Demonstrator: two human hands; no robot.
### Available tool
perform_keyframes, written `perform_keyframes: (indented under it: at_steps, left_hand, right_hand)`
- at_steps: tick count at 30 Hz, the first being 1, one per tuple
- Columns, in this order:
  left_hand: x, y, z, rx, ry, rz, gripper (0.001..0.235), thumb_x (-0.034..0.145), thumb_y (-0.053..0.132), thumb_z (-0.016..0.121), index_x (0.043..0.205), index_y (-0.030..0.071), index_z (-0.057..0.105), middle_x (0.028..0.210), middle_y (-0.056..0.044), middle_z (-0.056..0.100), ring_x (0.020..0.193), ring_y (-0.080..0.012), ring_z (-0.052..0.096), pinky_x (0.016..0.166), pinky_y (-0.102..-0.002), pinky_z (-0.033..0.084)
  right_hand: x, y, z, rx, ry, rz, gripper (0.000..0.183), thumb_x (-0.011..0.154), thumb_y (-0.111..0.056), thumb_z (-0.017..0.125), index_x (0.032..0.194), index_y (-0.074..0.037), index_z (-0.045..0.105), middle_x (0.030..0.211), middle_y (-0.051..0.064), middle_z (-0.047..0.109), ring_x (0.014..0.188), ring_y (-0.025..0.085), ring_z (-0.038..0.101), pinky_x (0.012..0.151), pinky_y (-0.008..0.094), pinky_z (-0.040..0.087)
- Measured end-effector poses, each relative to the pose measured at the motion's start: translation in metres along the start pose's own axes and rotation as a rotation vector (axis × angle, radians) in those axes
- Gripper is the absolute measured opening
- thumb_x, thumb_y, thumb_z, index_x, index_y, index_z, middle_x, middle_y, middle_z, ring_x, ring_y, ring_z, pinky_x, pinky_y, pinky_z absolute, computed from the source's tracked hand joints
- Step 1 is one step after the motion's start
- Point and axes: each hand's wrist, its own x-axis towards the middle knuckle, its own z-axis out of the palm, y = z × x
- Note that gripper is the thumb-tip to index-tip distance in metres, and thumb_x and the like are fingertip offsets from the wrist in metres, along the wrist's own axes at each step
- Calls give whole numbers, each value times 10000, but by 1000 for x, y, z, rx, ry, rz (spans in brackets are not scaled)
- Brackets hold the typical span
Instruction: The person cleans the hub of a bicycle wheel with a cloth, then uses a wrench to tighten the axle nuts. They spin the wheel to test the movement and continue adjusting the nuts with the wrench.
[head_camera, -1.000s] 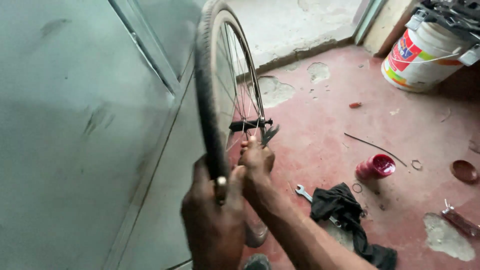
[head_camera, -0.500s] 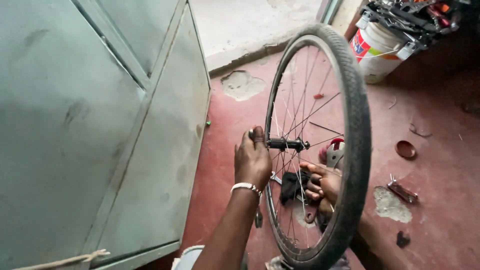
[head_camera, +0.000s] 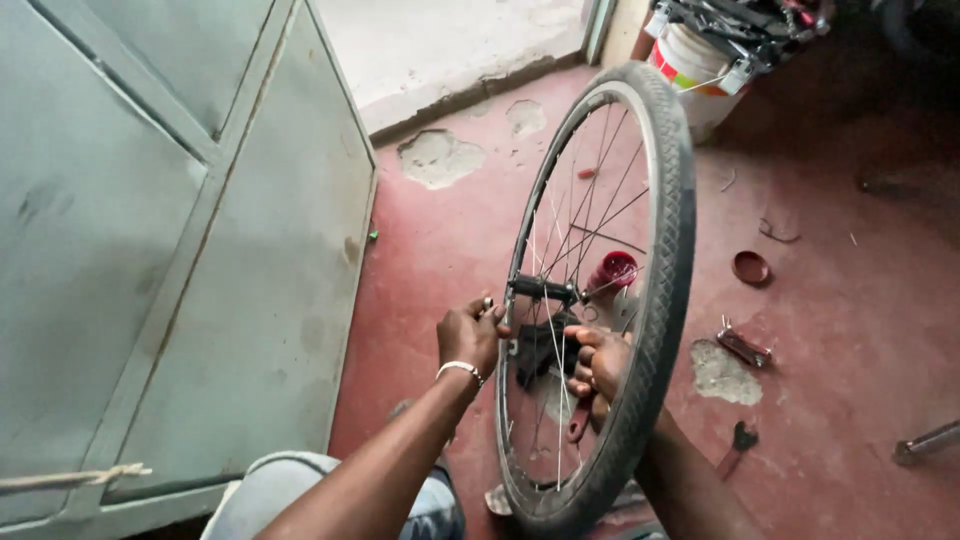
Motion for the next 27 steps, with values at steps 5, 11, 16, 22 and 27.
perform_keyframes:
  at_steps: [5,11,16,22,27]
  left_hand:
    - [59,-26,22,89,105,50,209,881,175,569,1036,97,686,781,-91,720,885,-237,688,850,-398,512]
    - [64,-22,31,-102,136,-40,203,861,159,540,869,162,743,847,-43,732,793,-204,669,731,-313,468]
    - [50,10,15,-110,74,-49,355,813,73,447,1135,113,591,998,-74,698,650,-167,551,554,-298,406]
    - [36,30,3,-6,-105,77,300,745,193,572,1032,111,595,1008,-76,675,861,-200,605,737,-329,524]
    - [40,45,-1,75,-130,89,469,617,473,713,982,180,697,813,42,661,805,-93,601,707,-290,447]
  right_hand:
    - [-31,-3,29,82,44,18,237,818,-176,548,1015,-65,617,453,-61,159,317,95,183,282,239,241]
    - [-76,-31,98,191,198,-39,212,799,-88,543,944,61,585,444,-20,229,318,93,188,301,243,173]
    - [-68,-35,101,165,213,19,231,790,-93,556,970,47,594,474,4,241,324,111,185,296,260,180]
    - [-56,-44,84,232,96,151,381,796,-274,448,1004,21,570,478,12,270,327,142,231,306,289,238]
    - [-79,-72,110,-92,249,-24,257,882,-96,485,884,70,681,490,188,400,364,256,376,299,343,341]
